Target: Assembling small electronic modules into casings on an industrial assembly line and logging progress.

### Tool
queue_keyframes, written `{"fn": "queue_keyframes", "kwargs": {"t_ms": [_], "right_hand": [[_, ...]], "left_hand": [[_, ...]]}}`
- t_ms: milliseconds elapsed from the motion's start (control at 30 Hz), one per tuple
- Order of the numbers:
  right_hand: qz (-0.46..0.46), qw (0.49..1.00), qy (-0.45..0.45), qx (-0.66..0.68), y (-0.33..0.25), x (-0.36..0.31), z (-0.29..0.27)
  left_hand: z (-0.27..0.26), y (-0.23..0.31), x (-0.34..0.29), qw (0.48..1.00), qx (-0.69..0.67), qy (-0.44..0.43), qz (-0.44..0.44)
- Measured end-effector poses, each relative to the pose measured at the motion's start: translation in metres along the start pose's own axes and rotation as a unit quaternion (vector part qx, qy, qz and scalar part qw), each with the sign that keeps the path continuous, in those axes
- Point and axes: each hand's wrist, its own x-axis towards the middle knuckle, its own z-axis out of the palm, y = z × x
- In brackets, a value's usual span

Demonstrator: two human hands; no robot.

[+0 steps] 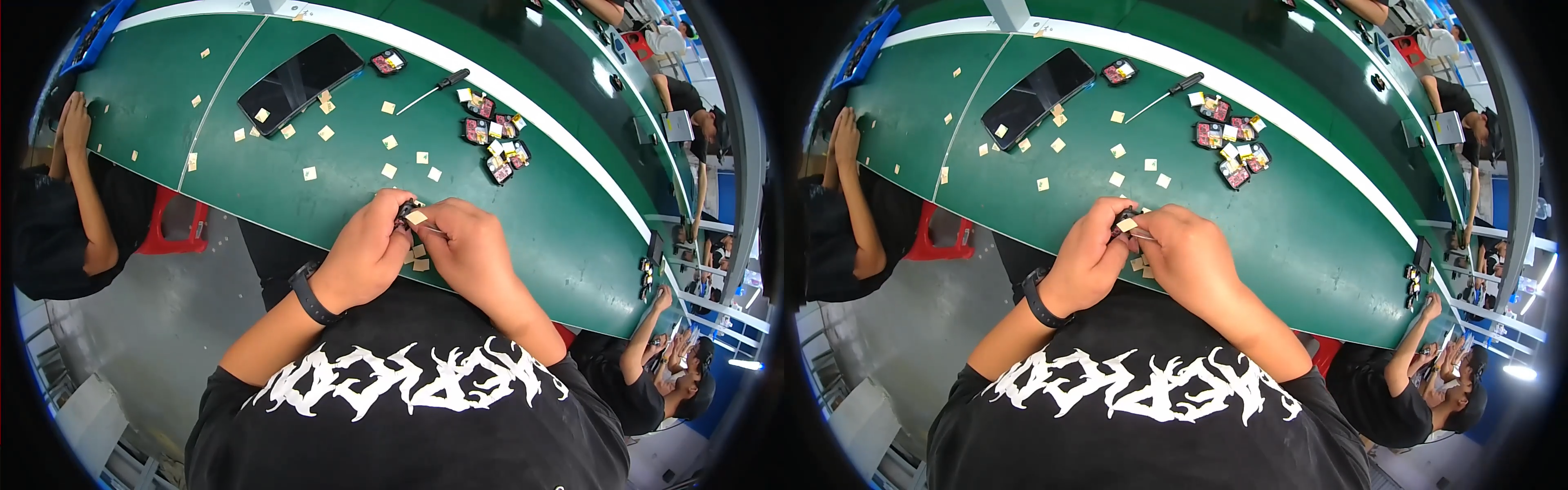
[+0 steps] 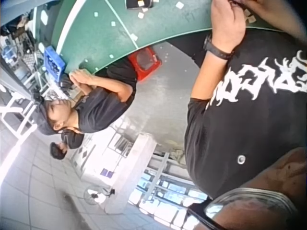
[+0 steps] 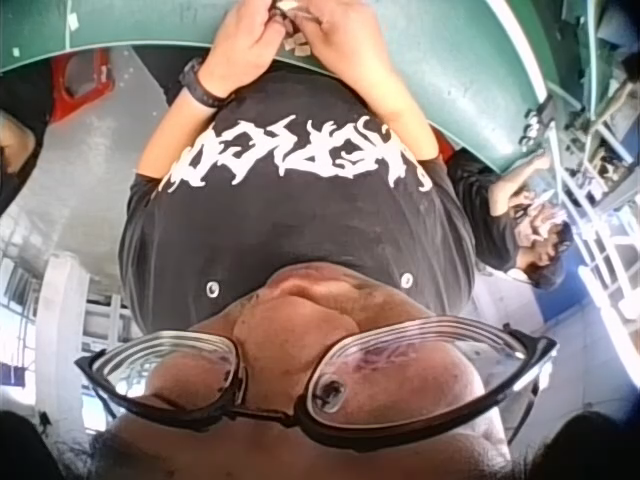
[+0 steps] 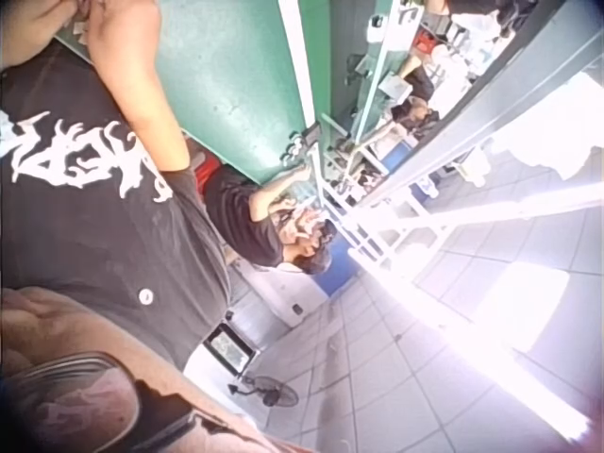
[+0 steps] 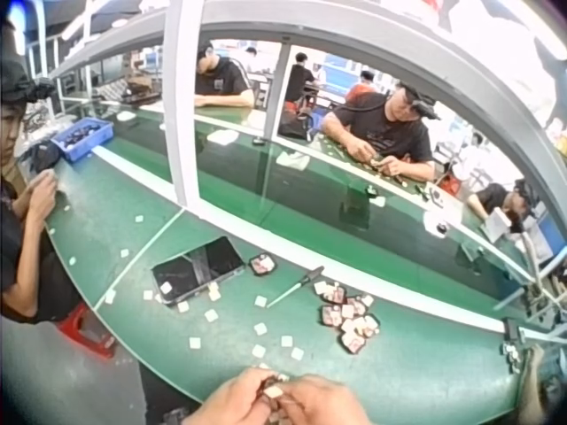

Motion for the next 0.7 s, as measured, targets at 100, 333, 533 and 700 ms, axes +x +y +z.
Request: {"fn": "queue_keyframes", "kwargs": {"t_ms": [100, 333, 533, 700], "right_hand": [[0.024, 0.998, -0.031, 0.042, -0.002, 0.004, -0.007], [0.161, 0.959, -0.085, 0.216, 0.003, 0.013, -0.005], [0.204, 0.934, -0.035, 0.291, 0.019, 0.022, 0.003], [0.201, 0.934, -0.087, 0.281, 0.028, 0.033, 0.0]], "left_hand": [[0.0, 0.002, 0.001, 1.0, 0.003, -0.005, -0.004], [-0.003, -0.002, 0.0, 1.0, -0.028, -0.008, 0.005], [-0.01, 0.002, -0.001, 0.992, -0.116, -0.035, -0.031], [-0.014, 0.003, -0.001, 0.987, -0.147, -0.042, -0.042]]}}
